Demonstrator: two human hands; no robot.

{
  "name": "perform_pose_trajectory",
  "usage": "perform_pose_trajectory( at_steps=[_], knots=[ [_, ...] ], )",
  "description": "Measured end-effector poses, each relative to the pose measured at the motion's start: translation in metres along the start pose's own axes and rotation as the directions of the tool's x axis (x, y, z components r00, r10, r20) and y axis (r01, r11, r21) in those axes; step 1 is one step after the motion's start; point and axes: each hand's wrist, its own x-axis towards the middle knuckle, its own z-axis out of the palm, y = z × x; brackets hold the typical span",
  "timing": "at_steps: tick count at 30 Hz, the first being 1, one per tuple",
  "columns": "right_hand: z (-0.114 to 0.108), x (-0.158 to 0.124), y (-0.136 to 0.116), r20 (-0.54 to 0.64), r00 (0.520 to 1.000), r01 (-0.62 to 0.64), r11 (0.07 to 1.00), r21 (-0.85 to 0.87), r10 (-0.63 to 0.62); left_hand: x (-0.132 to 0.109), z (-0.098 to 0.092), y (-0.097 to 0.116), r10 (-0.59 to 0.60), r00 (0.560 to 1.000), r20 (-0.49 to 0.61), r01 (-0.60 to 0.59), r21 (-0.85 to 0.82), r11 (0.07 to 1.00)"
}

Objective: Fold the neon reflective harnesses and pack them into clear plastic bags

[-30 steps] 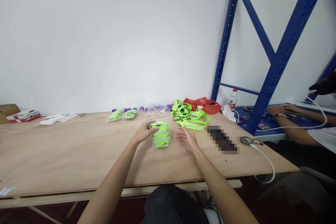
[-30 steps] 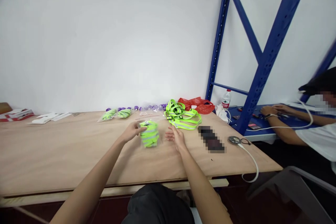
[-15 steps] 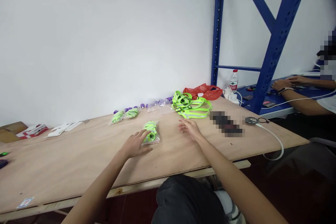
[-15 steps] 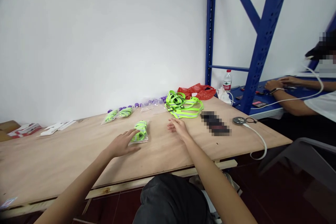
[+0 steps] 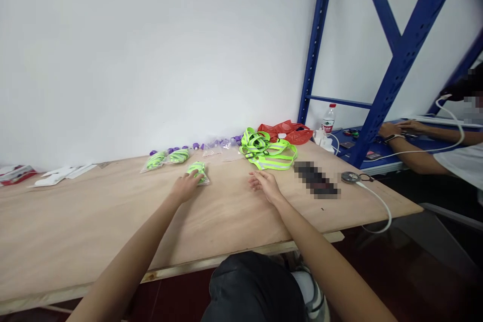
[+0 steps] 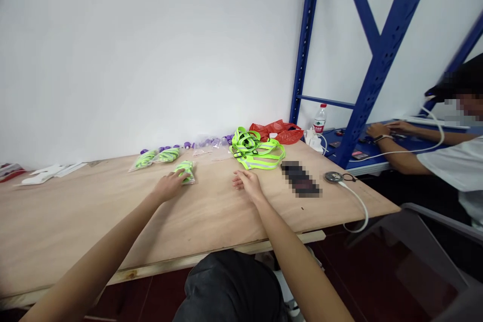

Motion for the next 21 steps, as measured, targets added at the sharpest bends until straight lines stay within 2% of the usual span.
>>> perform_pose_trajectory(
  at_steps=[11, 15, 21],
  knots=[
    [0.003, -0.005, -0.003, 0.020, 1.000, -0.017, 0.994, -0.108, 0.019, 0.045, 0.025, -0.016, -0.102, 0.994, -0.027, 0.101, -0.028, 0.994],
    [0.004, -0.005, -0.004, 0.025, 0.999, -0.031, 0.992, -0.126, 0.034, 0.056, 0.036, -0.018, -0.178, 0.982, -0.056, 0.173, -0.083, 0.981],
    [0.003, -0.006, -0.005, 0.030, 0.999, -0.037, 0.988, -0.150, 0.042, 0.066, 0.048, -0.023, -0.227, 0.971, -0.071, 0.210, -0.196, 0.958]
  ],
)
